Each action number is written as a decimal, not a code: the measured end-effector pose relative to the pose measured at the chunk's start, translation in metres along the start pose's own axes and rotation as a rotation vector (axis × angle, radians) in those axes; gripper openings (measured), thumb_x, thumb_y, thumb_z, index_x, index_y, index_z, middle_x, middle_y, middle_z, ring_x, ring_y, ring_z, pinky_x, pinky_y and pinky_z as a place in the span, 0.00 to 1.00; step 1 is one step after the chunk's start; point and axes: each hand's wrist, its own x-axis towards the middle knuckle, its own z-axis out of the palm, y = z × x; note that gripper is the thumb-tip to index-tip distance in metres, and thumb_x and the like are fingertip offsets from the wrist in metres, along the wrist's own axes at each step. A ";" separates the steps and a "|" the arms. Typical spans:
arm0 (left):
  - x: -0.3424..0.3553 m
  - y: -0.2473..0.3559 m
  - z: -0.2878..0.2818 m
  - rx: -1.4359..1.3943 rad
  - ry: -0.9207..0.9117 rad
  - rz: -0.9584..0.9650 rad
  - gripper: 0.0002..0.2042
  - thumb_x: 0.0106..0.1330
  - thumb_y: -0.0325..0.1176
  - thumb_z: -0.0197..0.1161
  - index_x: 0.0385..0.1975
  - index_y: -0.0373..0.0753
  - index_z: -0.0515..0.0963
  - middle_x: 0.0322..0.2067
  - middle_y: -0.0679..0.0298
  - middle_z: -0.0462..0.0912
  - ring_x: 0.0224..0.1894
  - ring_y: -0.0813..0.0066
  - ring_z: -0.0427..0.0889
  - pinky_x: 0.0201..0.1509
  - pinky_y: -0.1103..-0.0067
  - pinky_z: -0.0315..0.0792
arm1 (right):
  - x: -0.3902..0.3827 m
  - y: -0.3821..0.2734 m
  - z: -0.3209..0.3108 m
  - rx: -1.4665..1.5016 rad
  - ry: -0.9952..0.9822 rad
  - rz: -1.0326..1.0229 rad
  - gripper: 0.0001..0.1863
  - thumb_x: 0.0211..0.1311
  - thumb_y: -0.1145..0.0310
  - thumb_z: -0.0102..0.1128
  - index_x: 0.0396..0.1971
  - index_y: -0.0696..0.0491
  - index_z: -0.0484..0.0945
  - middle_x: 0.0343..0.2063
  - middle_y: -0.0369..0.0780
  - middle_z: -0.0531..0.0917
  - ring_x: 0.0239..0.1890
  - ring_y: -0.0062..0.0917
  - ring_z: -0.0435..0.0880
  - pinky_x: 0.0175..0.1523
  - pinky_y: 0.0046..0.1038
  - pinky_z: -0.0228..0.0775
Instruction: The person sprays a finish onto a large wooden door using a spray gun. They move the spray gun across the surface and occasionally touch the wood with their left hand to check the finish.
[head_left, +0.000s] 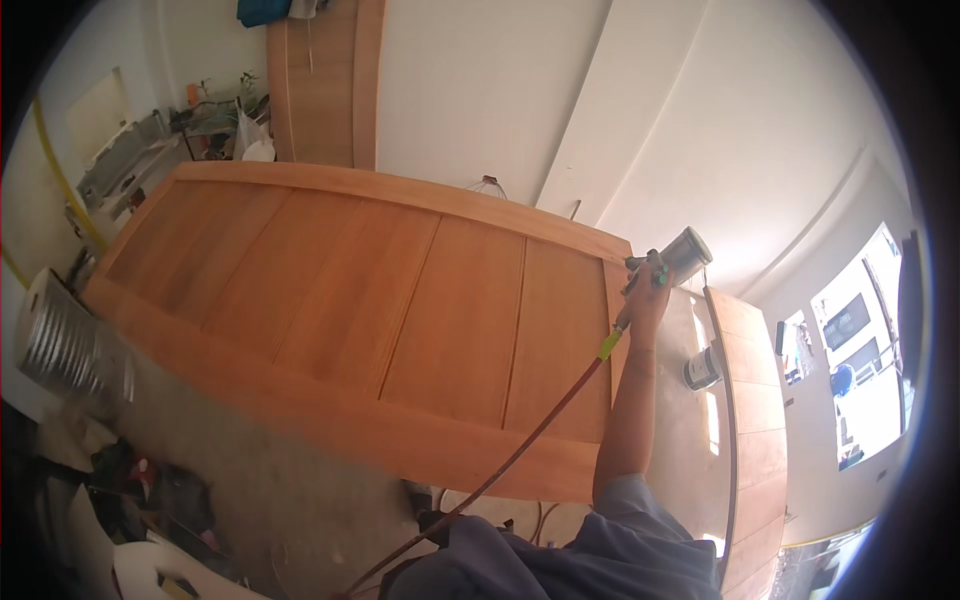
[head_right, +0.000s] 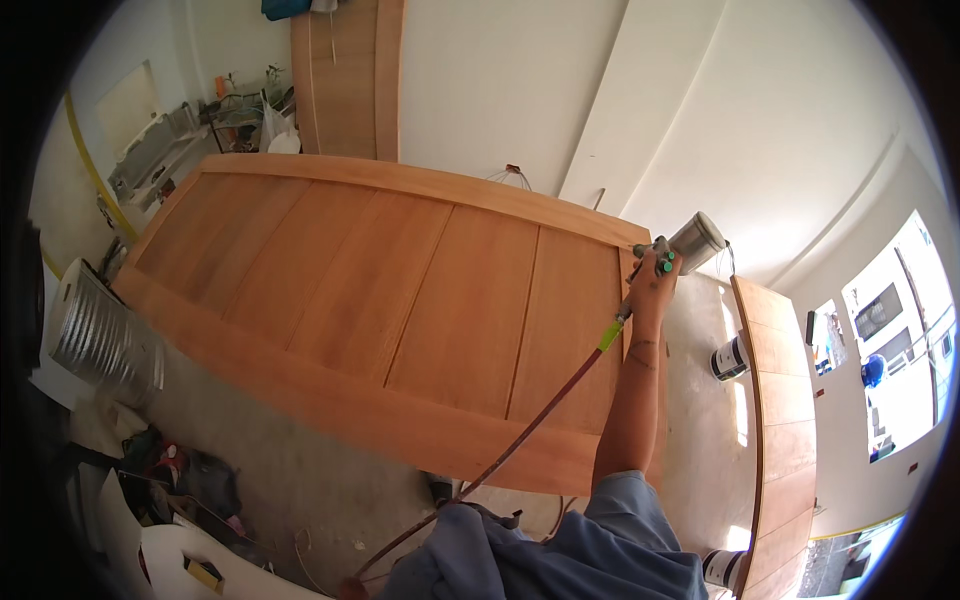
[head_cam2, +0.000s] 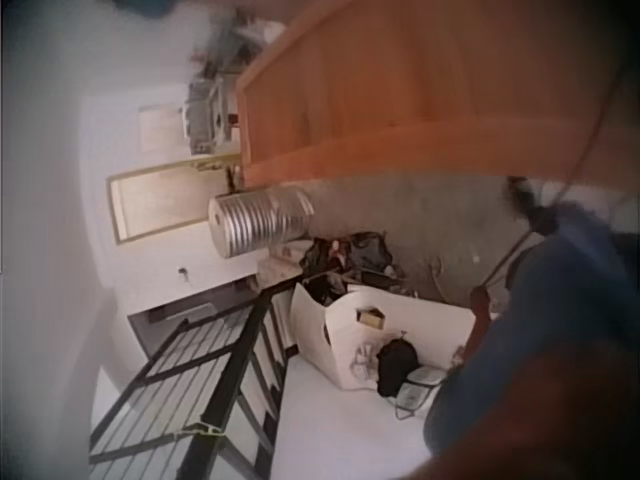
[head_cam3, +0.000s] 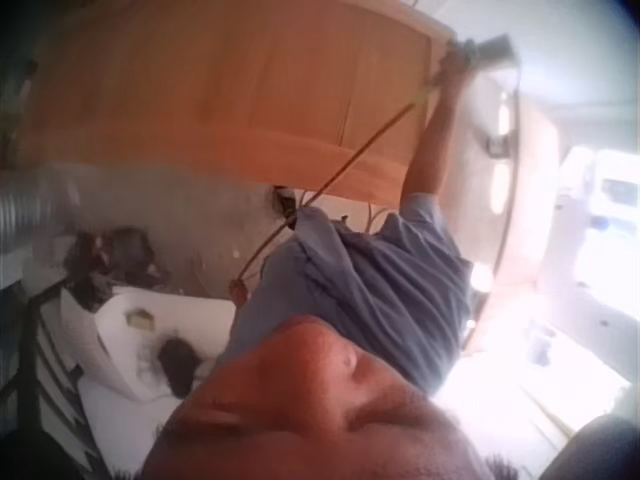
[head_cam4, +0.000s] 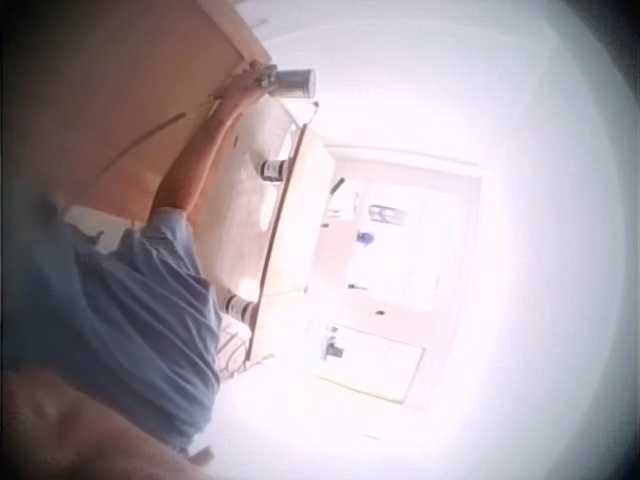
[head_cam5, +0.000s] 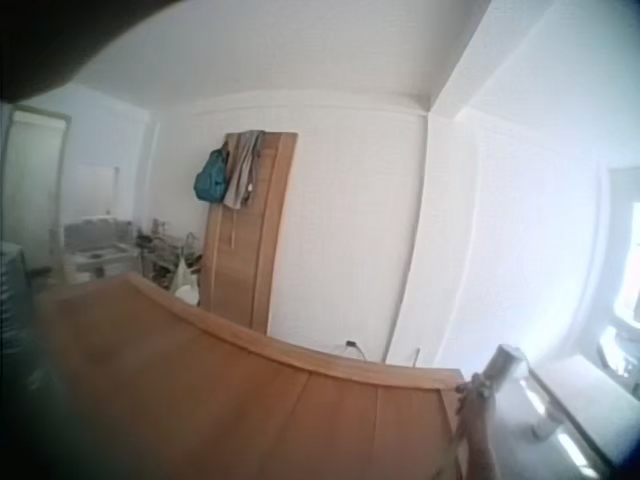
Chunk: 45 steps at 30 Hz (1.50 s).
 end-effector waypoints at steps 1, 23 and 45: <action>0.013 -0.006 -0.003 0.025 -0.050 -0.110 0.20 0.86 0.44 0.54 0.30 0.39 0.75 0.27 0.64 0.72 0.32 0.67 0.69 0.35 0.66 0.68 | -0.001 0.000 0.017 -0.018 -0.045 0.038 0.14 0.78 0.66 0.58 0.57 0.52 0.73 0.32 0.38 0.85 0.28 0.19 0.84 0.30 0.26 0.79; 0.175 -0.057 -0.112 0.238 -0.103 -0.219 0.16 0.80 0.37 0.58 0.39 0.32 0.89 0.36 0.44 0.90 0.40 0.50 0.91 0.44 0.57 0.81 | -0.149 -0.108 0.067 -0.028 -0.463 0.246 0.15 0.79 0.65 0.57 0.59 0.52 0.76 0.31 0.34 0.84 0.30 0.15 0.81 0.32 0.21 0.72; 0.421 -0.163 -0.109 0.374 -1.082 0.125 0.19 0.69 0.46 0.67 0.53 0.42 0.89 0.47 0.48 0.91 0.50 0.49 0.90 0.56 0.61 0.81 | -0.461 -0.191 0.078 -0.078 -0.234 0.364 0.26 0.82 0.64 0.57 0.74 0.51 0.67 0.41 0.35 0.83 0.37 0.16 0.86 0.25 0.17 0.73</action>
